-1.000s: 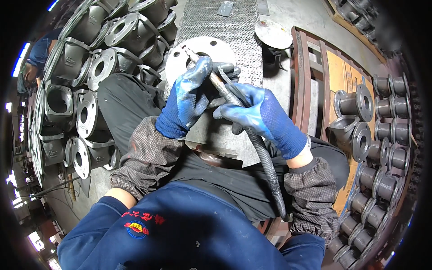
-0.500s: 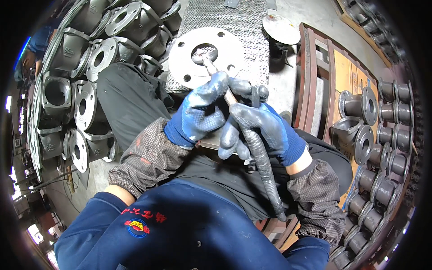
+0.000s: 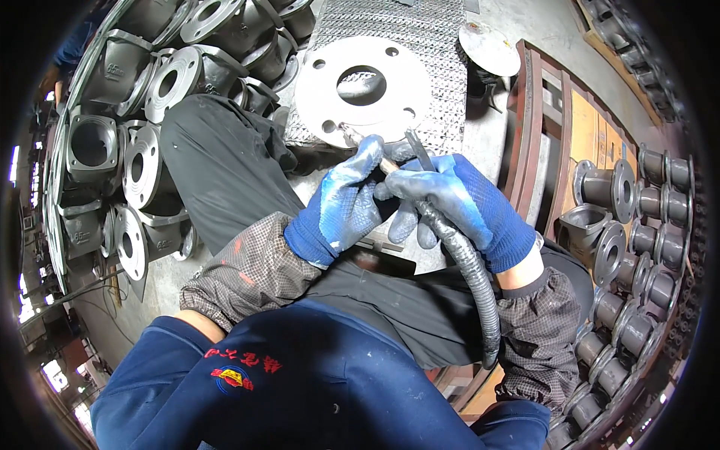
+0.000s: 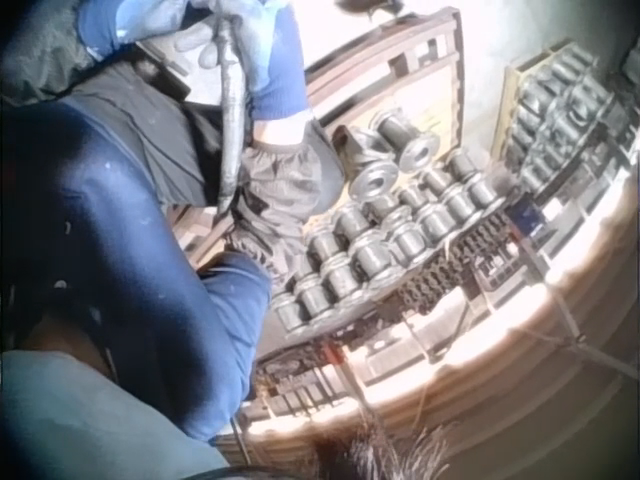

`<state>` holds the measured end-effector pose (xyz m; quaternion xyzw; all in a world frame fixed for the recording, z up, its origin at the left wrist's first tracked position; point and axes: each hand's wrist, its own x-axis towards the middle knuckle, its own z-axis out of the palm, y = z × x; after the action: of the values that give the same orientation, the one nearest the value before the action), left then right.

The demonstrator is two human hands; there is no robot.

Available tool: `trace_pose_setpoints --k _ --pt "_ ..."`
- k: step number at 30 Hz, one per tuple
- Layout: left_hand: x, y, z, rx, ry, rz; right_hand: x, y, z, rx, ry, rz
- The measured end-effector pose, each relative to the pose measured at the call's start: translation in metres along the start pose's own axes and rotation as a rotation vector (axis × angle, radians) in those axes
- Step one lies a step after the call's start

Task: The person holds a metal casting and uses a power tool to grind and smooth the interior and exterior surfaces of the part.

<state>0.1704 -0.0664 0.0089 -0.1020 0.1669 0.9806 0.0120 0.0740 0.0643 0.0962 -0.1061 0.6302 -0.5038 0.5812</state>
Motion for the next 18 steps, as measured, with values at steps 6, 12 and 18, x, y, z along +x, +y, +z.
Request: trace_pose_setpoints --k 6,12,18 --pt "-0.002 0.002 0.015 -0.062 0.07 0.039 -0.006 -0.015 0.003 -0.22 -0.081 -0.162" --pt "-0.002 0.011 0.012 -0.073 0.04 -0.019 0.002 -0.009 0.001 -0.449 -0.089 -0.507" --pt "0.003 0.007 0.015 0.047 0.043 -0.005 -0.013 -0.022 0.008 -0.159 0.016 -0.102"
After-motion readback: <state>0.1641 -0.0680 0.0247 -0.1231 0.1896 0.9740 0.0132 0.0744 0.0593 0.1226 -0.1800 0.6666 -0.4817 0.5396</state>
